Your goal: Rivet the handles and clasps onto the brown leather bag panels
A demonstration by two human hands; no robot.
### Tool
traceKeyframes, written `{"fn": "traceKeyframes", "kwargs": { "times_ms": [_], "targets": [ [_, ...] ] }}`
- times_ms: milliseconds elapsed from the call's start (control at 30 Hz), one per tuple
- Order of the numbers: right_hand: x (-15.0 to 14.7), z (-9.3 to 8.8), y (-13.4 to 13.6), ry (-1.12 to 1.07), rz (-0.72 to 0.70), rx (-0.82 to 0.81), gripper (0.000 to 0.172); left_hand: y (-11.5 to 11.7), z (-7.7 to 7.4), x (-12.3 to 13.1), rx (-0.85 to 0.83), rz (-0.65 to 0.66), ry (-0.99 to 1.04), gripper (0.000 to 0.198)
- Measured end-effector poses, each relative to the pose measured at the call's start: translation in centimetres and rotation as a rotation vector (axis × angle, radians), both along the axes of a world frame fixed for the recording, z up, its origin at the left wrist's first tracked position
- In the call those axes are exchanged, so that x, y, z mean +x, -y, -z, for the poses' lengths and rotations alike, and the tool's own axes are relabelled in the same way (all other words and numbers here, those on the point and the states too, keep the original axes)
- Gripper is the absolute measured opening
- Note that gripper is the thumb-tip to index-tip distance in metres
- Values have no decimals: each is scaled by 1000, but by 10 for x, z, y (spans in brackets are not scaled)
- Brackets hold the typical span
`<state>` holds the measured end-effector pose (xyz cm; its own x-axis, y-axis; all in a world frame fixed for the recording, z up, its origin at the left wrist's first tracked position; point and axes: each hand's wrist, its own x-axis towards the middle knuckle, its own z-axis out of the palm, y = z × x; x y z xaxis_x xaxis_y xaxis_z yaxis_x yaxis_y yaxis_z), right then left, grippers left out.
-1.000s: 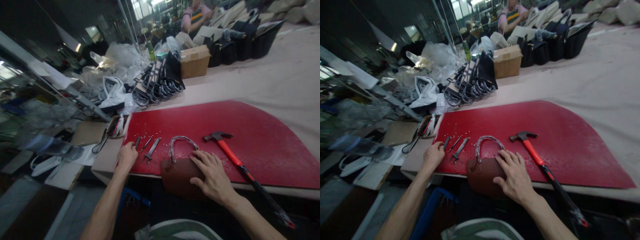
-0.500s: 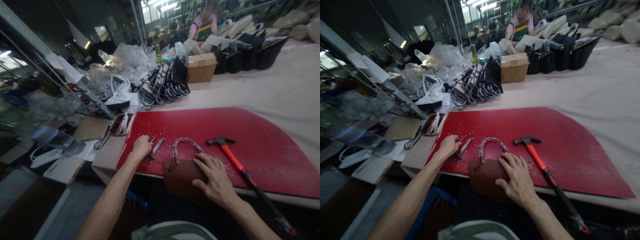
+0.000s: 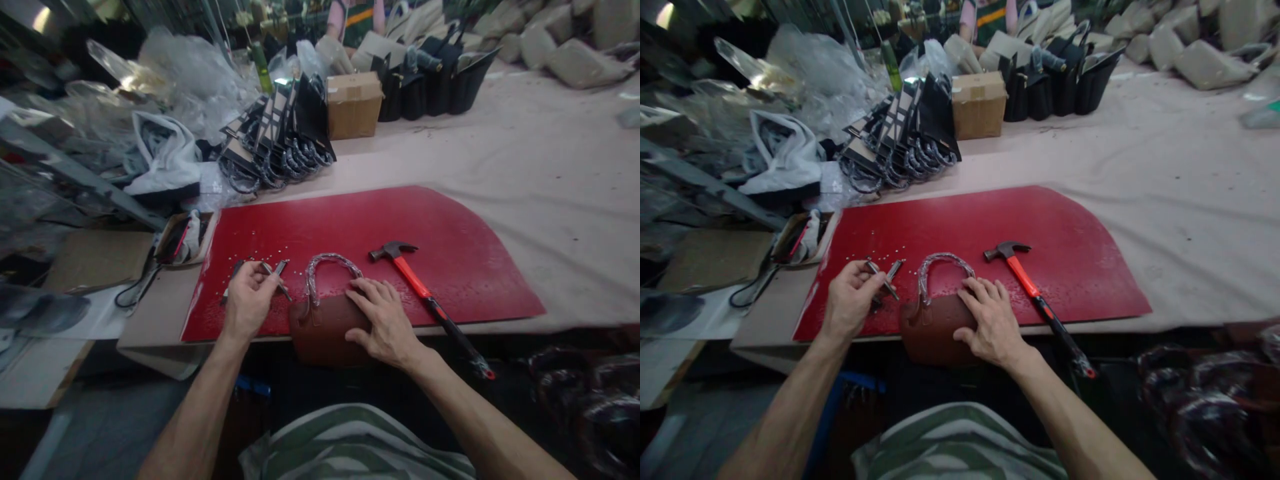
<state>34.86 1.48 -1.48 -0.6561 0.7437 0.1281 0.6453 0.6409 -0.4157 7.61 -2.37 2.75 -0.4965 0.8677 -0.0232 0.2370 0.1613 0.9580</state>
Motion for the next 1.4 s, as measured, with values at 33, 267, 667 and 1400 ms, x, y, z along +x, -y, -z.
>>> {"fn": "traceKeyframes", "kwargs": {
  "times_ms": [33,267,667,1400],
  "targets": [
    [0,0,0,-1,1,2,73,6,2,18,55,21,109,32],
    [-2,-1,2,13,14,0,81,29,32,97,207,83,209,15],
    [-3,-4,2,-42,19,-38,75,27,53,104,242,138,68,7],
    [51,-11,-7,-327,372,195,29,22,69,103,403,299,-423,14]
  ]
}}
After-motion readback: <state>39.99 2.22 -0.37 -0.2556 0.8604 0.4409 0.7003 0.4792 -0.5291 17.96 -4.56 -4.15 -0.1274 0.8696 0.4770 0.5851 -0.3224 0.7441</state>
